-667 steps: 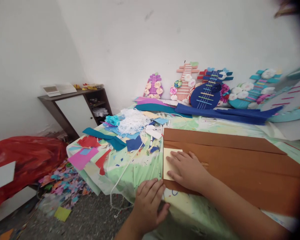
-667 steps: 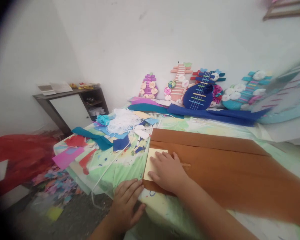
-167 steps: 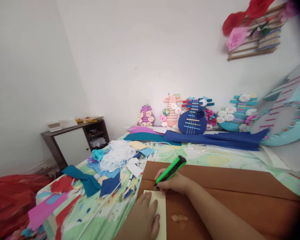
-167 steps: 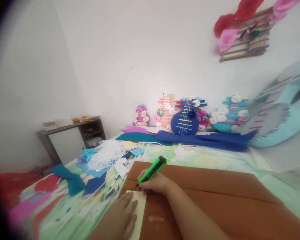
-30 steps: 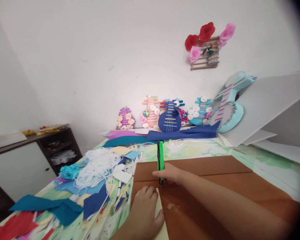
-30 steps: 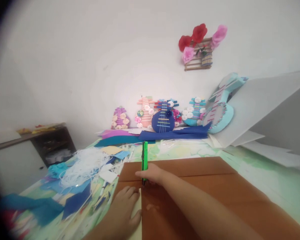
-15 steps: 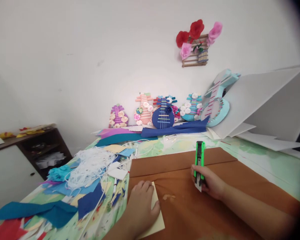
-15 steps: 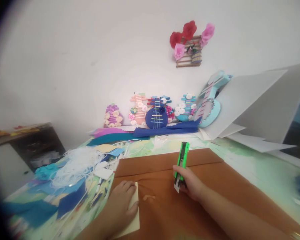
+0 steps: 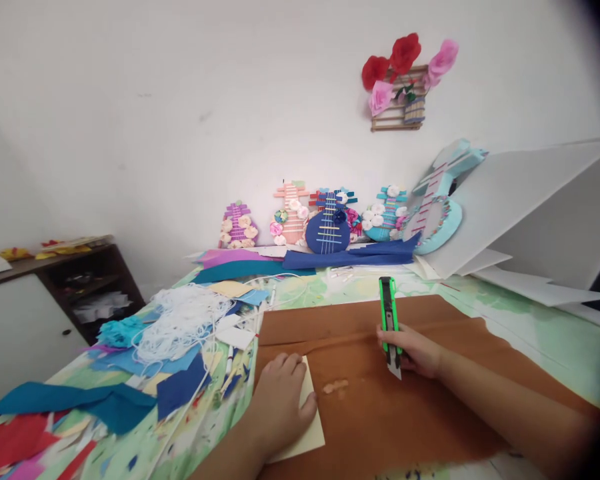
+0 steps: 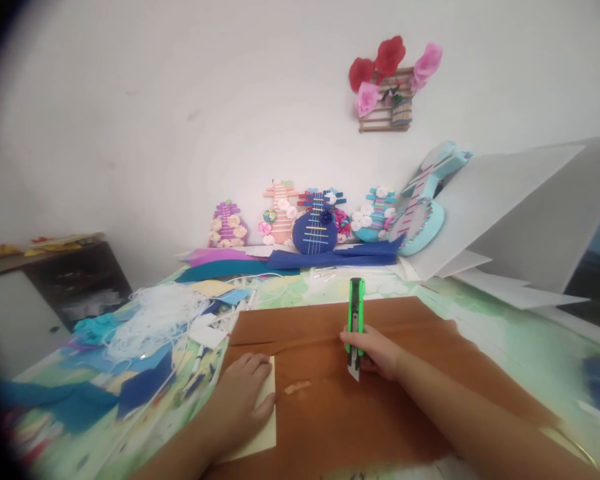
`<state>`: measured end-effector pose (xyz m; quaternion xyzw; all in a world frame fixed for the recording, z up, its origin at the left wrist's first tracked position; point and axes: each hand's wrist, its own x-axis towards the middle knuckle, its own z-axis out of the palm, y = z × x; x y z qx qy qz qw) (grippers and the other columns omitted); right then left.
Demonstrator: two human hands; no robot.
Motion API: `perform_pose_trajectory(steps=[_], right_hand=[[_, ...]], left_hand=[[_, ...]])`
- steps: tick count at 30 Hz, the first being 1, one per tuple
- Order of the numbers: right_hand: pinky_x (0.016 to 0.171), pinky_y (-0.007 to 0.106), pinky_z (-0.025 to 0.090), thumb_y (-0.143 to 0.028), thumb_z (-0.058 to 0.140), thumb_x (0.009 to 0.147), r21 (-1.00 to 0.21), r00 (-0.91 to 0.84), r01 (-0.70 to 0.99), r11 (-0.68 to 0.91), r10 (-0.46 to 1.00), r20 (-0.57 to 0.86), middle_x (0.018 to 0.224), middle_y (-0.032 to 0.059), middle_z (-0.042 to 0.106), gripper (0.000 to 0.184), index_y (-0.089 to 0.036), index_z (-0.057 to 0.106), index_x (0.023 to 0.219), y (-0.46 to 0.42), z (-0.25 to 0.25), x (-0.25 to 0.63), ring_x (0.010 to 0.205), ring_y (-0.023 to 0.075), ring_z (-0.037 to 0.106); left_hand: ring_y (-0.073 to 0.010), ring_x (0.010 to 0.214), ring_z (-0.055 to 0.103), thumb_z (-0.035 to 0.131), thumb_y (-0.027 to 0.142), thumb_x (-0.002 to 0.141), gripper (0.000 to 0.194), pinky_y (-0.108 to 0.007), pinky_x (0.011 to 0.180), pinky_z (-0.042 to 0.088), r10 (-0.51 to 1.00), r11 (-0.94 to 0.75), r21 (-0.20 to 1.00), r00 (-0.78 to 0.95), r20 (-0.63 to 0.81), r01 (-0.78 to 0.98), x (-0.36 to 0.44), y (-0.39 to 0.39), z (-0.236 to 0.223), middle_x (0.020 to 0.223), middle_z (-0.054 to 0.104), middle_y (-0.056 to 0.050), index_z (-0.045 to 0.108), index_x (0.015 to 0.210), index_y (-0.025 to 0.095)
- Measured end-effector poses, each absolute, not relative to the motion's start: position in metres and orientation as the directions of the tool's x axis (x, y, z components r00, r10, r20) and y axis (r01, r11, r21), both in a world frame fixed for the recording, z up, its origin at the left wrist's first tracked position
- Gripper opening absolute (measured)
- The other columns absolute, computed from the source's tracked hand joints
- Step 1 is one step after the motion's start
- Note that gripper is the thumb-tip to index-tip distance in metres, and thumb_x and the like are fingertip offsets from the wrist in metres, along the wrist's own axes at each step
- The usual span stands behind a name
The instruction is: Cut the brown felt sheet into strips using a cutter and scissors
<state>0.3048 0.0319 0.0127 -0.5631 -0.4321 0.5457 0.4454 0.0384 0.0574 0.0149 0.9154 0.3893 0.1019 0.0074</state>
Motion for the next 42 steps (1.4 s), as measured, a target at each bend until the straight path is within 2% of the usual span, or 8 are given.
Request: perform_pose_trajectory(steps=[5, 9, 12, 15, 18, 27, 33, 42], right_hand=[[0.031, 0.018, 0.014, -0.036, 0.057, 0.061, -0.966, 0.108, 0.144, -0.213, 0.974, -0.198, 0.039, -0.0094, 0.034, 0.026, -0.019, 0.036, 0.060, 0.034, 0.031, 0.280, 0.030, 0.0030, 0.026], [0.037, 0.019, 0.029, -0.033, 0.050, 0.067, -0.943, 0.231, 0.328, -0.060, 0.973, 0.019, 0.044, -0.0031, 0.046, 0.020, -0.017, 0.043, 0.057, 0.059, 0.045, 0.229, 0.037, 0.0068, 0.040], [0.049, 0.020, 0.036, -0.029, 0.051, 0.065, -0.921, 0.279, 0.389, -0.004, 0.954, 0.114, 0.056, -0.0004, 0.055, 0.012, -0.017, 0.051, 0.063, 0.084, 0.041, 0.193, 0.054, 0.0111, 0.051], [0.050, 0.021, 0.036, -0.027, 0.052, 0.062, -0.893, 0.276, 0.450, 0.012, 0.949, 0.153, 0.053, -0.0013, 0.054, 0.010, -0.018, 0.052, 0.058, 0.099, 0.031, 0.177, 0.055, 0.0122, 0.051], [0.046, 0.021, 0.032, -0.028, 0.055, 0.059, -0.868, 0.288, 0.497, 0.003, 0.943, 0.169, 0.047, -0.0022, 0.047, 0.018, -0.018, 0.043, 0.049, 0.102, 0.022, 0.176, 0.049, 0.0117, 0.047], [0.044, 0.021, 0.030, -0.030, 0.052, 0.061, -0.848, 0.259, 0.527, 0.056, 0.940, 0.223, 0.043, -0.0043, 0.037, 0.027, -0.020, 0.030, 0.048, 0.098, 0.007, 0.183, 0.045, 0.0093, 0.039], [0.042, 0.020, 0.030, -0.031, 0.051, 0.062, -0.847, 0.236, 0.529, 0.061, 0.948, 0.216, 0.044, -0.0038, 0.038, 0.028, -0.020, 0.030, 0.047, 0.100, 0.004, 0.185, 0.044, 0.0092, 0.039], [0.042, 0.020, 0.030, -0.028, 0.053, 0.062, -0.812, 0.220, 0.579, 0.075, 0.944, 0.244, 0.045, -0.0031, 0.043, 0.025, -0.020, 0.033, 0.049, 0.100, 0.001, 0.183, 0.044, 0.0089, 0.039]], left_hand=[[-0.0230, 0.102, 0.038, 0.042, 0.028, 0.074, 0.036, -0.034, 0.088, 0.025, 0.710, -0.698, 0.080, 0.676, 0.197, 0.711, 0.039, 0.058, 0.014, 0.110, 0.049, -0.007, 0.051, 0.106, 0.015], [-0.0234, 0.100, 0.038, 0.043, 0.028, 0.073, 0.037, -0.034, 0.088, 0.025, 0.699, -0.709, 0.088, 0.680, 0.221, 0.700, 0.040, 0.057, 0.015, 0.108, 0.049, -0.008, 0.051, 0.107, 0.014], [-0.0228, 0.099, 0.039, 0.043, 0.026, 0.073, 0.035, -0.033, 0.088, 0.026, 0.706, -0.702, 0.097, 0.672, 0.225, 0.705, 0.040, 0.056, 0.016, 0.106, 0.050, -0.007, 0.052, 0.105, 0.014], [-0.0219, 0.096, 0.040, 0.044, 0.026, 0.073, 0.030, -0.032, 0.086, 0.027, 0.717, -0.692, 0.107, 0.660, 0.224, 0.714, 0.040, 0.055, 0.016, 0.102, 0.050, -0.007, 0.053, 0.099, 0.016], [-0.0222, 0.098, 0.039, 0.044, 0.028, 0.073, 0.031, -0.033, 0.088, 0.026, 0.716, -0.693, 0.119, 0.658, 0.232, 0.711, 0.039, 0.055, 0.014, 0.102, 0.050, -0.006, 0.053, 0.100, 0.017], [-0.0252, 0.100, 0.039, 0.048, 0.034, 0.068, 0.040, -0.035, 0.089, 0.026, 0.724, -0.689, 0.131, 0.673, 0.150, 0.713, 0.040, 0.068, 0.001, 0.107, 0.050, -0.007, 0.053, 0.104, 0.017], [-0.0234, 0.102, 0.038, 0.048, 0.033, 0.070, 0.042, -0.034, 0.092, 0.024, 0.742, -0.668, 0.165, 0.635, 0.215, 0.725, 0.040, 0.062, 0.004, 0.109, 0.050, -0.005, 0.050, 0.110, 0.019], [-0.0277, 0.105, 0.039, 0.049, 0.028, 0.066, 0.049, -0.038, 0.092, 0.027, 0.754, -0.656, 0.154, 0.640, 0.144, 0.738, 0.041, 0.064, 0.010, 0.114, 0.049, -0.010, 0.050, 0.112, 0.014]])
